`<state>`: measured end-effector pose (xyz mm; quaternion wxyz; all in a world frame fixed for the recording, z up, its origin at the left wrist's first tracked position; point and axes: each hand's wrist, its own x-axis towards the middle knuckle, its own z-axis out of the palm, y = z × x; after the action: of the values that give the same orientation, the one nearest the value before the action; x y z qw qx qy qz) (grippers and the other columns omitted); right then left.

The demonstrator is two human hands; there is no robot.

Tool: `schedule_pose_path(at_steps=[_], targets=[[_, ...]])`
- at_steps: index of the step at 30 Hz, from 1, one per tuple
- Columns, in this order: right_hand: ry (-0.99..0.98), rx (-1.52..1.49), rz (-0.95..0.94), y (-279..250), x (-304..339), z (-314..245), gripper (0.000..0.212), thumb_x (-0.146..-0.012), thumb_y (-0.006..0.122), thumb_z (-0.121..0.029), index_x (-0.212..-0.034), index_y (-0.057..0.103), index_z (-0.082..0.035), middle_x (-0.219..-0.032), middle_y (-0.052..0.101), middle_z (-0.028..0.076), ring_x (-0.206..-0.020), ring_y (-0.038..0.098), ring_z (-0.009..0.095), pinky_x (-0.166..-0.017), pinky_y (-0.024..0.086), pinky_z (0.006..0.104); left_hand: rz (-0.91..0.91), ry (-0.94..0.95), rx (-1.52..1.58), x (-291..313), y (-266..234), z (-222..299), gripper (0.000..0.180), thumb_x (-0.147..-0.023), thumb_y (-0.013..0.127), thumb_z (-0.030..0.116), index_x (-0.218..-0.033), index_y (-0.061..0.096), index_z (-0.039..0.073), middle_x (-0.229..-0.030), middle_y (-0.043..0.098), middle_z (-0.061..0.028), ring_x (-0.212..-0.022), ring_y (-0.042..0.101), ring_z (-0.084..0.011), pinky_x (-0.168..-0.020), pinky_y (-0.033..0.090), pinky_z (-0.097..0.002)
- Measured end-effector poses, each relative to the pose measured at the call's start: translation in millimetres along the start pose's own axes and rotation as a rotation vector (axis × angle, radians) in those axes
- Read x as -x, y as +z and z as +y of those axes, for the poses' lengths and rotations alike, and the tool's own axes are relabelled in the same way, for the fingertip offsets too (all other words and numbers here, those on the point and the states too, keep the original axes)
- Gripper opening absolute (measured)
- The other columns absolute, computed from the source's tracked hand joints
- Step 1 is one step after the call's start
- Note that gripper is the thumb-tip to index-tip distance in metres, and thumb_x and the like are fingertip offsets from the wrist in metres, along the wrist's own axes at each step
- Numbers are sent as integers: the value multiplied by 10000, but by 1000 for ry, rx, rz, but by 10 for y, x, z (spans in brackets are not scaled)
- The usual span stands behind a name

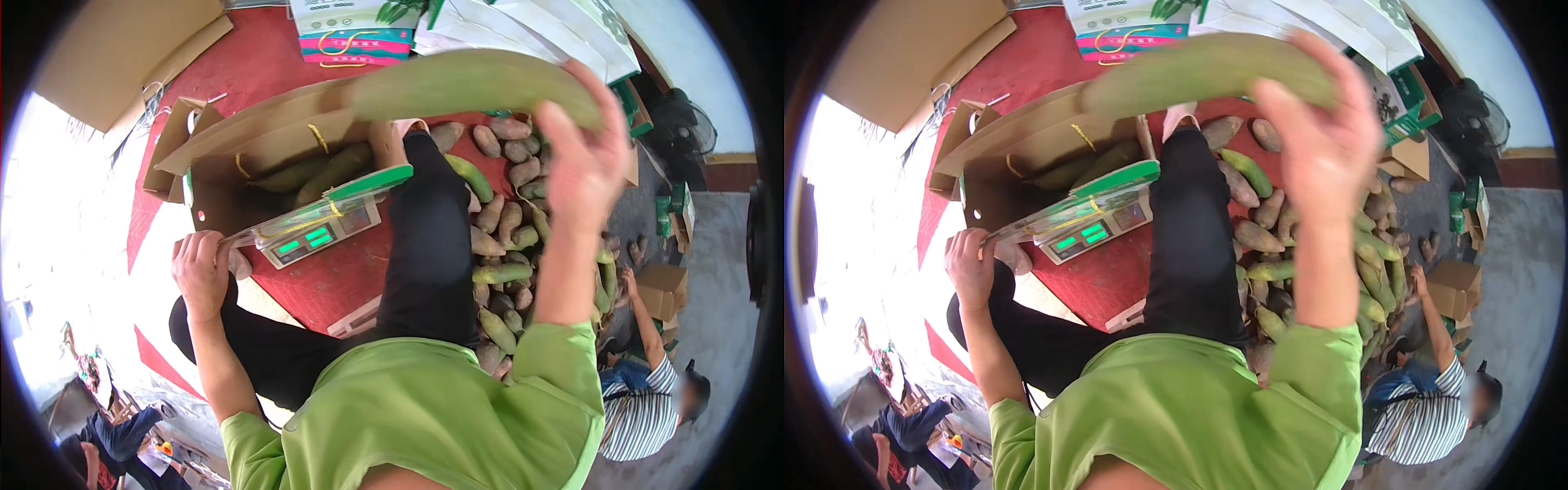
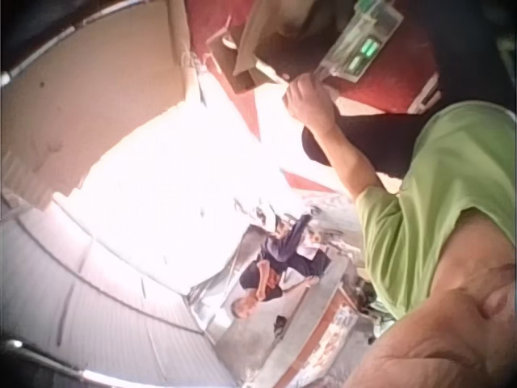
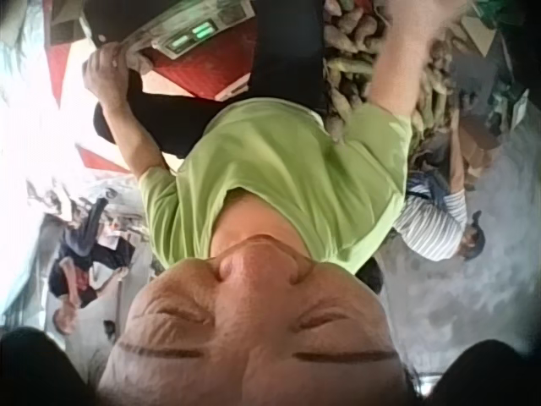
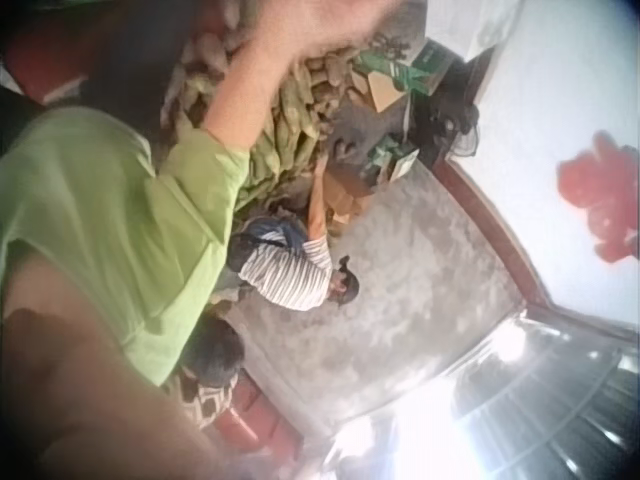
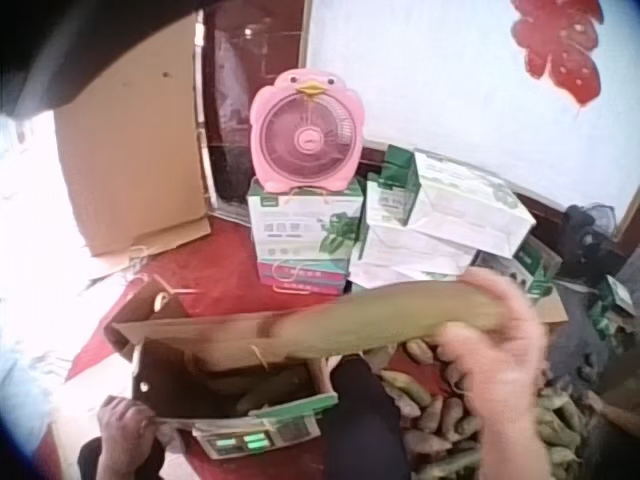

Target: Pick up radishes from a pile on the floor, weigh them in a cardboard box on an electronic scale, and organize the packed boxes.

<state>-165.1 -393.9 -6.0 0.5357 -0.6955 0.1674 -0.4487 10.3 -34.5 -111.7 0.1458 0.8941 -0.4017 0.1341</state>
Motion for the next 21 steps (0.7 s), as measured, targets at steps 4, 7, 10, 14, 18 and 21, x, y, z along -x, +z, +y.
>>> schedule_pose_path(at_steps=[4, 7, 10, 14, 18, 21], targets=[[34, 55, -182, 818, 200, 344, 445, -647, 764, -76, -1067, 623, -41, -970, 649, 115, -898, 618, 249, -811, 498, 339, -4, 30, 20, -27, 56, -27, 130, -755, 684, 95, -852, 605, 59, -860, 633, -89, -834, 597, -287, -767, 432, -379], [-77, 112, -309, 1267, 469, 685, 383, -701, 754, -96, -1058, 624, -44, -1037, 619, 96, -963, 576, 226, -834, 473, 340, -22, 1, -6, 48, 109, -126, 110, -774, 663, 87, -855, 595, 54, -865, 634, -88, -832, 598, -281, -762, 432, -380], [-159, 109, -338, 1071, 518, 685, 367, -693, 754, -171, -1010, 638, -25, -1079, 605, 125, -1040, 523, 331, -905, 436, 401, -15, 37, -37, 64, 103, -143, 110, -781, 664, 101, -851, 590, 59, -834, 620, -75, -786, 585, -275, -720, 439, -381], [-10, 314, -262, 196, 389, 847, 286, -756, 730, -97, -1023, 649, -39, -988, 657, 63, -823, 594, 156, -738, 485, 288, 2, 29, -51, 68, 118, -121, 122, -784, 678, 113, -852, 585, 72, -833, 617, -65, -773, 583, -276, -694, 445, -386], [347, 505, -108, -1044, 536, 1358, 233, -823, 666, -88, -1042, 650, -12, -947, 671, 56, -811, 607, 105, -715, 492, 252, -15, 49, -48, 55, 150, -109, 121, -789, 678, 105, -854, 582, 69, -838, 616, -64, -777, 585, -273, -696, 448, -383], [497, 838, -53, -1838, 950, 1681, 262, -813, 671, -107, -1051, 648, 0, -910, 687, 93, -825, 629, 137, -741, 501, 285, -6, 40, -37, 70, 162, -148, 117, -799, 675, 102, -861, 581, 67, -837, 615, -62, -775, 586, -270, -701, 451, -381]])
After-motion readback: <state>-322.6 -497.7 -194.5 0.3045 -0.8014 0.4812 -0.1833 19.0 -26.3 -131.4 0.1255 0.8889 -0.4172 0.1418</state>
